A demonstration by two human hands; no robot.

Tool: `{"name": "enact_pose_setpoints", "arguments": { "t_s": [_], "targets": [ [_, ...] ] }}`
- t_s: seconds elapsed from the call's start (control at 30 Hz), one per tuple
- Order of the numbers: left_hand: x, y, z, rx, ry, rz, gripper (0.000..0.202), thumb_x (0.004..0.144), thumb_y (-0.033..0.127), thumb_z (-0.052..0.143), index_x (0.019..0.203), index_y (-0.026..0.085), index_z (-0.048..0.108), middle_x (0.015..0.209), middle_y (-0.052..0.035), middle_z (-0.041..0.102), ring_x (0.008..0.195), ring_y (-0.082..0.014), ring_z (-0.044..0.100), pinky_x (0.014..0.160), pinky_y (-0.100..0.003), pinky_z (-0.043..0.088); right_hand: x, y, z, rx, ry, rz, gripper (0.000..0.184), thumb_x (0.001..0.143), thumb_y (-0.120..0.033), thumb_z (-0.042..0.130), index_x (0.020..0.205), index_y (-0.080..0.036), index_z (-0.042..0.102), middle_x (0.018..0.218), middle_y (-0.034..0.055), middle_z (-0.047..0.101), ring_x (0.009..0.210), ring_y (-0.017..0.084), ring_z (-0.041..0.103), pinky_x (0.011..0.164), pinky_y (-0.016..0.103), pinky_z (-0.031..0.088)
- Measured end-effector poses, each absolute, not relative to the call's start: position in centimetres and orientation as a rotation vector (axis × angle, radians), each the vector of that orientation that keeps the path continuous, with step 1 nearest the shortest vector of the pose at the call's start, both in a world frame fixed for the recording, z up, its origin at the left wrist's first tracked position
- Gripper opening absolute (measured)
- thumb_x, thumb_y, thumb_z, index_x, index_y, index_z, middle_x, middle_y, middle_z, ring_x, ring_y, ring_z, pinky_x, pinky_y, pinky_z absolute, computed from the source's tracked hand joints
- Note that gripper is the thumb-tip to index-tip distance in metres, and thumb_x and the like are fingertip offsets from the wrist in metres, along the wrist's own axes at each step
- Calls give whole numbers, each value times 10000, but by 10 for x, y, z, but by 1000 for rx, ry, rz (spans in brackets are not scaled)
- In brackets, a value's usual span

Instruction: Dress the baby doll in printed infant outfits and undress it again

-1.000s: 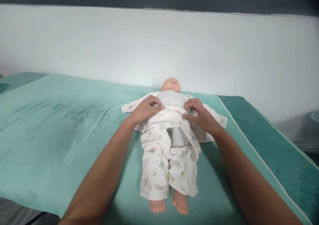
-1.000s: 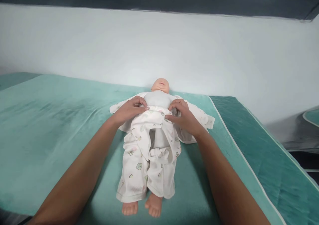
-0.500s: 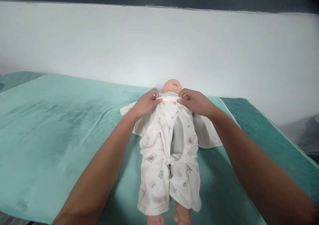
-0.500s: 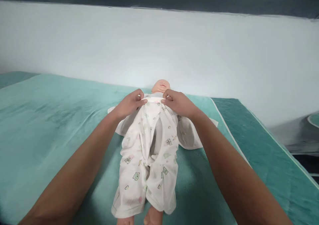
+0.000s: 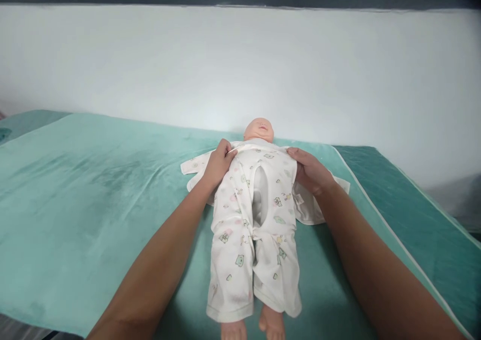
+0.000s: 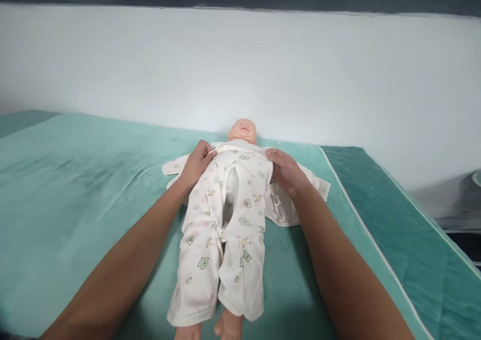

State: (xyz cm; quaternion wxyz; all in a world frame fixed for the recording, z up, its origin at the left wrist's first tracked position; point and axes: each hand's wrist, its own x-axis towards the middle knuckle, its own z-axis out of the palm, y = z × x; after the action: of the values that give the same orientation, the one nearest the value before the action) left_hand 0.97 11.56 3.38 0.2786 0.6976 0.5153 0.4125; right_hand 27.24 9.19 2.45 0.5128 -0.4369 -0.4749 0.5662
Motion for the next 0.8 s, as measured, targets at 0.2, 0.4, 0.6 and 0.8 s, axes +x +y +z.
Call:
{"name": "enact_pose_setpoints", "arguments": {
  "t_s": [0.2, 0.4, 0.6, 0.8],
  "targets": [
    [5, 116, 29, 1925, 1531, 970, 188, 875, 363, 515, 778, 235, 417, 681, 22, 499, 666, -166, 435, 643, -280, 295, 276, 80, 26, -1135, -1183, 1339, 343, 687, -464, 760, 827, -213, 572, 683, -18, 528, 593, 111, 477, 533, 234, 406],
    [-2, 117, 19, 1849, 1513, 930, 219, 833, 406, 566, 727, 222, 515, 722, -19, 600, 690, -189, 491, 653, -292, 339, 283, 68, 26, -1249, -1324, 1311, 391, 675, -448, 770, 933, -207, 601, 737, -21, 587, 621, 110, 504, 561, 232, 392],
    [-2, 111, 22, 1783, 1509, 901, 222, 817, 428, 599, 774, 210, 585, 811, -63, 673, 766, -226, 562, 727, -321, 404, 266, 70, 16, -1567, -1418, 786, 226, 728, -399, 663, 826, -214, 578, 658, -31, 539, 575, 117, 436, 535, 247, 326],
    [2, 101, 31, 1850, 1527, 920, 209, 852, 380, 559, 729, 212, 578, 767, -59, 664, 736, -227, 567, 759, -333, 413, 255, 65, 17, -1814, -1528, 388, 202, 797, -405, 551, 716, -224, 513, 681, 13, 584, 628, 160, 456, 583, 286, 318]
  ]
}}
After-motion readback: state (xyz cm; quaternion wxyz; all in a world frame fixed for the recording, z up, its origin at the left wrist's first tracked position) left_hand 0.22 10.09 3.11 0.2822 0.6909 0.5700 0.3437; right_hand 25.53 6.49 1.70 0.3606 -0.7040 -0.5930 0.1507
